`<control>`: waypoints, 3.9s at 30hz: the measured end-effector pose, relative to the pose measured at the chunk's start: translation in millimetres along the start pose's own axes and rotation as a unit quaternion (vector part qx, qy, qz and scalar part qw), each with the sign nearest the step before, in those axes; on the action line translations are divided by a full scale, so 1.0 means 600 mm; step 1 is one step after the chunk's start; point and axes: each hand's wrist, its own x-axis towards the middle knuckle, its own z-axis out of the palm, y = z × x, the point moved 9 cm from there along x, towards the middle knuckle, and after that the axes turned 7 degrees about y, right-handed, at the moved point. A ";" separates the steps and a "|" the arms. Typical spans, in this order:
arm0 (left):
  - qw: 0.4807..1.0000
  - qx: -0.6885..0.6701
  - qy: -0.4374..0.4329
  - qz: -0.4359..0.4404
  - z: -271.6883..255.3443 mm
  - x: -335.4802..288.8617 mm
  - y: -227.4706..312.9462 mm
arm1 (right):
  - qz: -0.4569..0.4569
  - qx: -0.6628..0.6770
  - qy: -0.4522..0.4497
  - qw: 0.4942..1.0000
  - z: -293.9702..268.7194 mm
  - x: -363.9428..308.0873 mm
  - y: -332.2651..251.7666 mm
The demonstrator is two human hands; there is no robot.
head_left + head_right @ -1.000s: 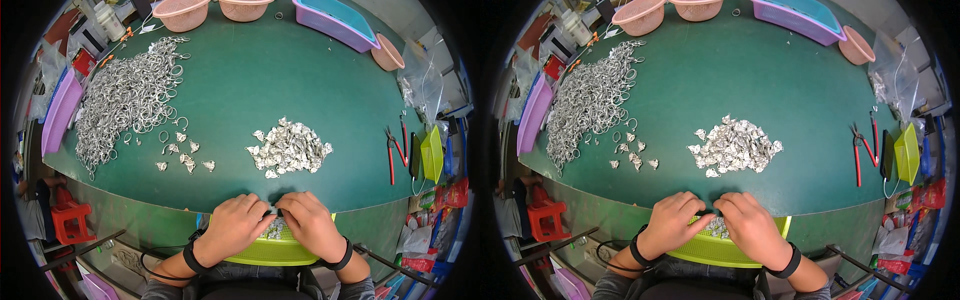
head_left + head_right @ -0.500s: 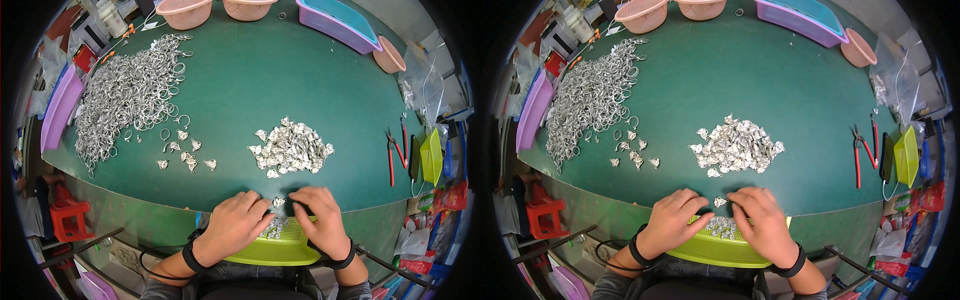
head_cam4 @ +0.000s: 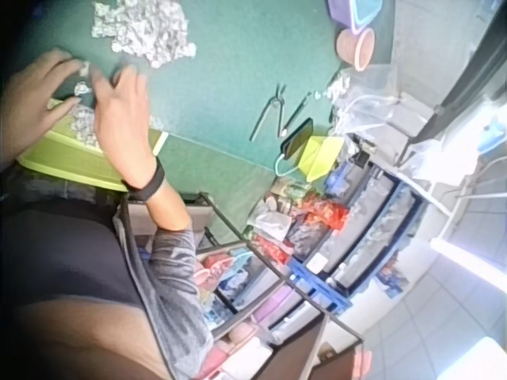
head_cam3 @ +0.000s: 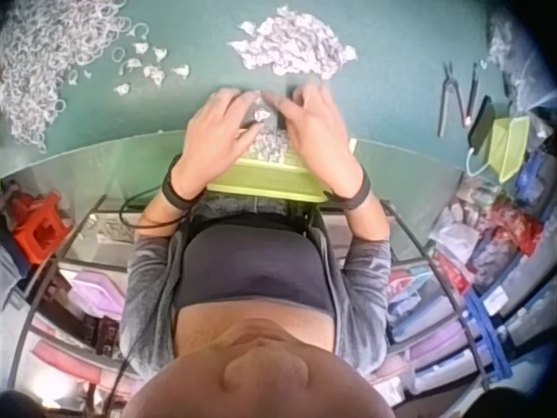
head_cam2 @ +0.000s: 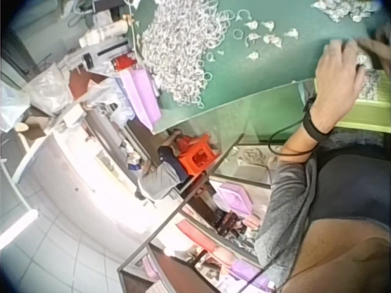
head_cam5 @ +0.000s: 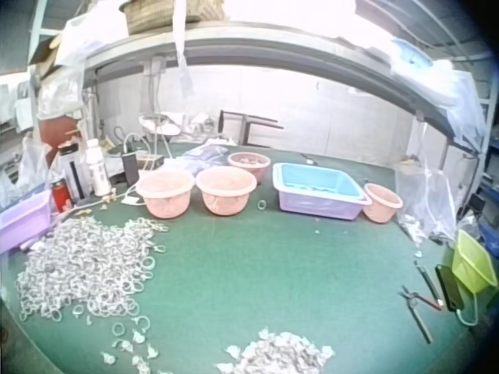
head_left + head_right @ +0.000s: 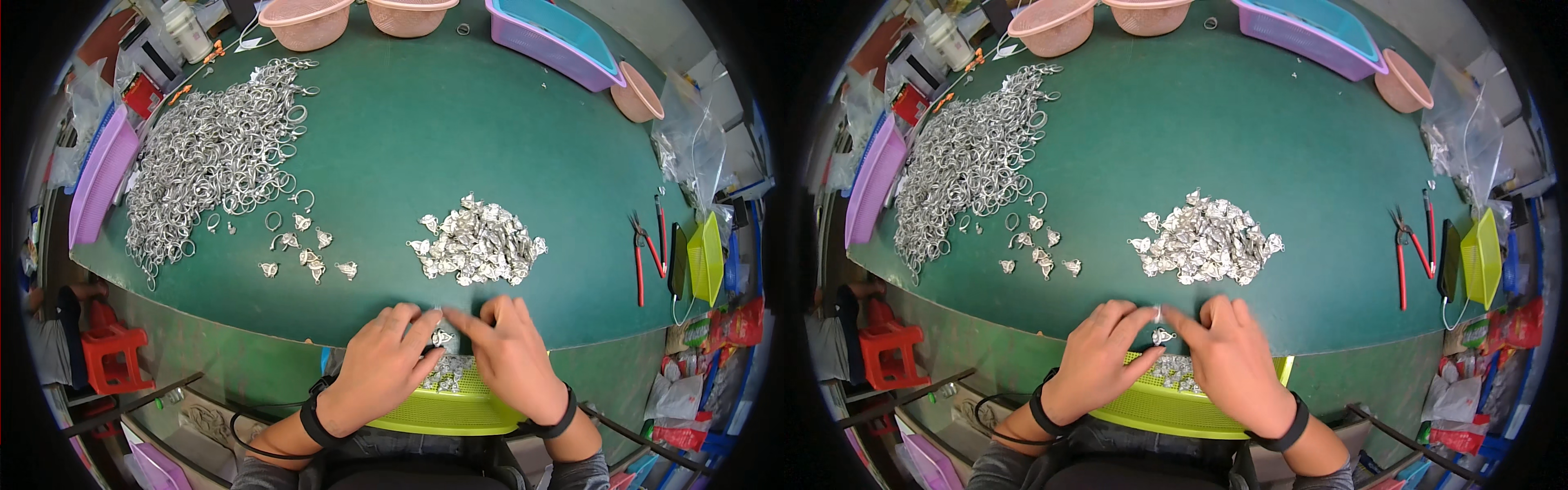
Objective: Trimming excess material from small metal parts using pliers.
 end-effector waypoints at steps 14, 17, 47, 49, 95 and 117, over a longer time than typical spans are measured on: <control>0.988 -0.044 -0.080 0.124 0.027 -0.027 0.042 | 0.029 0.030 0.038 0.998 -0.019 -0.004 0.028; 0.991 -0.057 -0.057 0.103 0.018 -0.022 0.035 | 0.038 0.012 0.062 0.997 -0.024 -0.003 0.033; 0.997 0.064 0.030 -0.012 -0.024 0.002 -0.009 | -0.018 -0.042 0.058 0.997 -0.002 0.043 -0.002; 0.999 0.034 0.004 -0.009 0.000 0.002 0.001 | -0.019 -0.053 0.045 0.997 -0.008 0.028 0.002; 0.997 0.003 -0.078 0.026 0.073 0.019 0.031 | -0.030 -0.048 0.090 0.994 -0.079 0.027 0.088; 0.998 0.055 0.038 -0.006 0.025 0.024 0.019 | 0.067 0.032 0.127 0.989 -0.019 -0.025 0.031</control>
